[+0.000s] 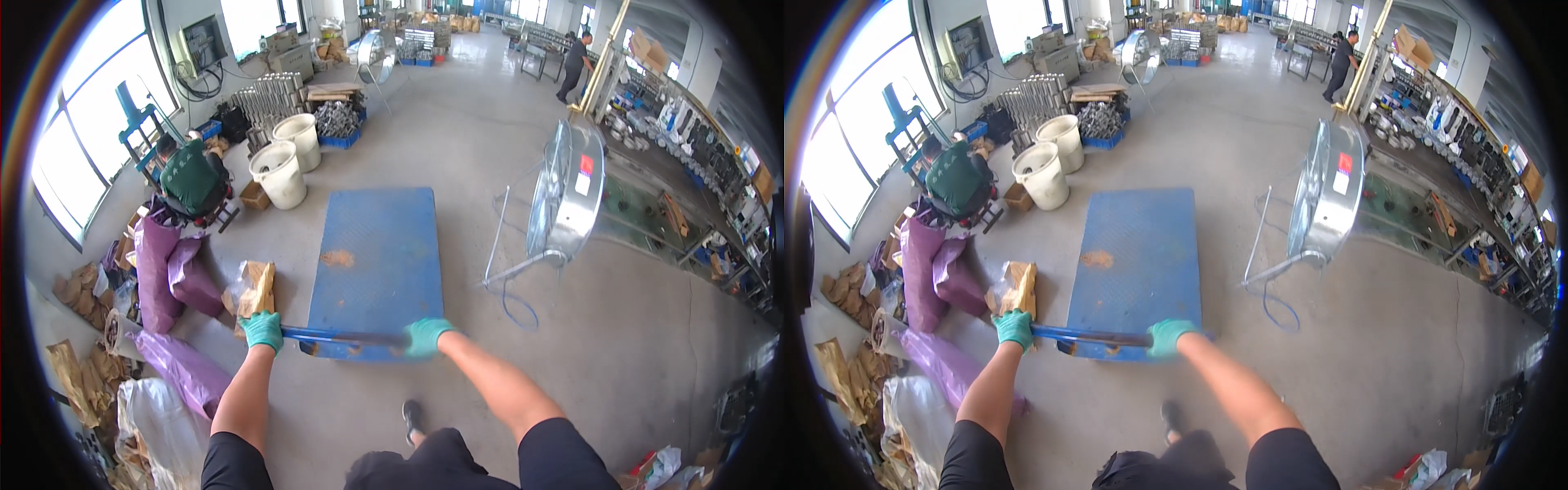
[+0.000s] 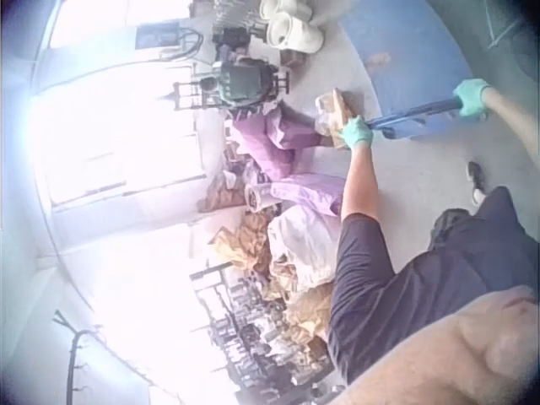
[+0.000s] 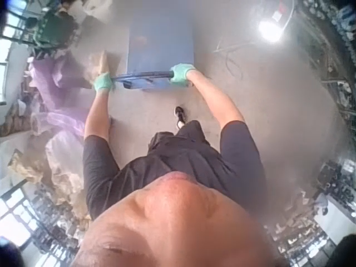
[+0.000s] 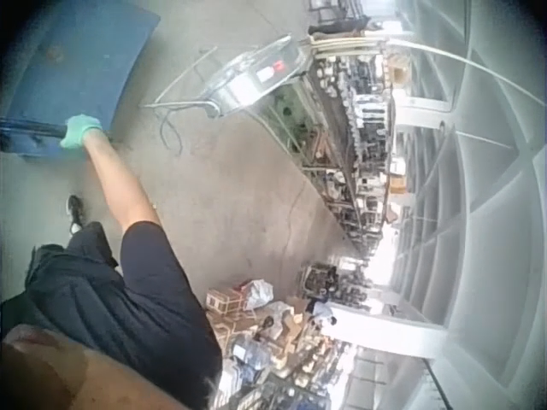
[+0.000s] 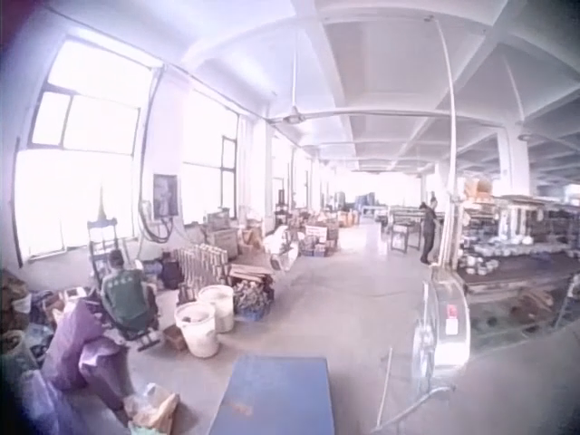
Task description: The person wraps a cable around a pump, places it onto a cart, and pushes the cart across a factory floor to a workbench where they lift the pump and its attached cable onto the bench.
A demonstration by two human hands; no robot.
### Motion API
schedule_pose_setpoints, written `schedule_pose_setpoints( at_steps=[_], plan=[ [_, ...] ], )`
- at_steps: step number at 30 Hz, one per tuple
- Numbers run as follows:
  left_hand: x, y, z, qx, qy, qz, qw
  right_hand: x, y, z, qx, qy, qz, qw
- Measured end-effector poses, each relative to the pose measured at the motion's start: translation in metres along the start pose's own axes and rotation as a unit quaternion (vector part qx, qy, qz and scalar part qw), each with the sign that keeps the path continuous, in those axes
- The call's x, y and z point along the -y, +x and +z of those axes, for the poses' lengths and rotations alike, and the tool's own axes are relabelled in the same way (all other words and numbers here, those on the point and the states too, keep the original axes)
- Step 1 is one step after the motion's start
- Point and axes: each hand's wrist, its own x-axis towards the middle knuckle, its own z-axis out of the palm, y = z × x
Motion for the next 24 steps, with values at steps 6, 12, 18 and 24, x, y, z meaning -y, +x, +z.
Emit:
schedule_pose_setpoints(
  at_steps=[6, 12, 18, 24],
  plan=[
    [0.048, 0.177, 0.007, -0.048, 0.066, -0.065, 0.995, 0.018, 0.113, -0.097, -0.073, 0.018, -0.070, 0.995],
    [0.088, 0.381, 0.008, -0.073, 0.063, -0.108, 0.989, 0.055, 0.230, -0.212, -0.110, 0.058, -0.072, 0.990],
    [0.124, 0.600, 0.013, -0.048, 0.034, -0.085, 0.995, 0.077, 0.354, -0.343, -0.144, 0.068, -0.035, 0.987],
    [0.099, 0.779, 0.001, -0.087, 0.016, -0.050, 0.995, 0.047, 0.445, -0.467, -0.200, 0.058, -0.003, 0.978]
  ],
)
